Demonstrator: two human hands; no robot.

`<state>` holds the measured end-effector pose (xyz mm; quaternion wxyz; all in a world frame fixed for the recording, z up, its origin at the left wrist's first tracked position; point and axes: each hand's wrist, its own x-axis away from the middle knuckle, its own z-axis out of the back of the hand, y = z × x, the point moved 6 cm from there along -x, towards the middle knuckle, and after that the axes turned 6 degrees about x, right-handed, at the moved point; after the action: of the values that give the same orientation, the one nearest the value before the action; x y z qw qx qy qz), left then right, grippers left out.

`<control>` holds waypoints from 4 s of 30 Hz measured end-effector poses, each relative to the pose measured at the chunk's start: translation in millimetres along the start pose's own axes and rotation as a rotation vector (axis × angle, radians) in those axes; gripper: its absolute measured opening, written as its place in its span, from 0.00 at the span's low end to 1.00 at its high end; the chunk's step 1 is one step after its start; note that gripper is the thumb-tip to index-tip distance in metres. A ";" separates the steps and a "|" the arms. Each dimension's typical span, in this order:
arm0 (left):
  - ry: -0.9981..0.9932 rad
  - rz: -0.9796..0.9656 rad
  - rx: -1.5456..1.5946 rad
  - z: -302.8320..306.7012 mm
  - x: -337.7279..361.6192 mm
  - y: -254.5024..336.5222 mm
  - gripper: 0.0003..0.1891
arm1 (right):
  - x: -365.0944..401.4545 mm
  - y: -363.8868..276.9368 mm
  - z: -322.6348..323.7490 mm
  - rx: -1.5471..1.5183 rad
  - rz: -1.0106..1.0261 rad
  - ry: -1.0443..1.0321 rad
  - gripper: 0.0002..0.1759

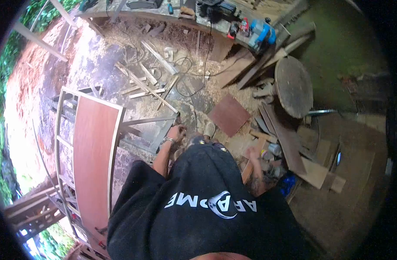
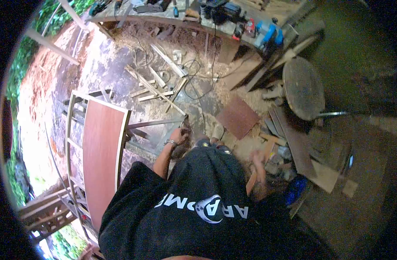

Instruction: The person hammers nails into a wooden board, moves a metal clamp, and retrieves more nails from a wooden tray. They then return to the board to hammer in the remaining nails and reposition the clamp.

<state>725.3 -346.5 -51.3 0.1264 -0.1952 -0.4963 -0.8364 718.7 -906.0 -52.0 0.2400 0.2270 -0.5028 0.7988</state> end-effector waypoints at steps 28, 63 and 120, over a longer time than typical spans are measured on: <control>0.709 -0.243 -0.264 799.5 -894.3 230.5 0.18 | -264.8 -447.4 -331.2 0.074 -0.510 -0.136 0.09; 0.404 -0.143 -0.806 817.5 -1037.8 180.2 0.15 | -349.3 -518.7 -417.8 0.125 -0.499 -0.175 0.12; 1.874 -0.289 1.367 75.4 449.7 126.4 0.10 | -180.7 -305.2 -312.9 0.814 0.121 -0.886 0.18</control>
<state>390.7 -348.3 283.2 0.4254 0.6652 -0.5734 -0.2186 1008.7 -532.9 -71.6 -0.1445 0.5827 -0.2207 0.7686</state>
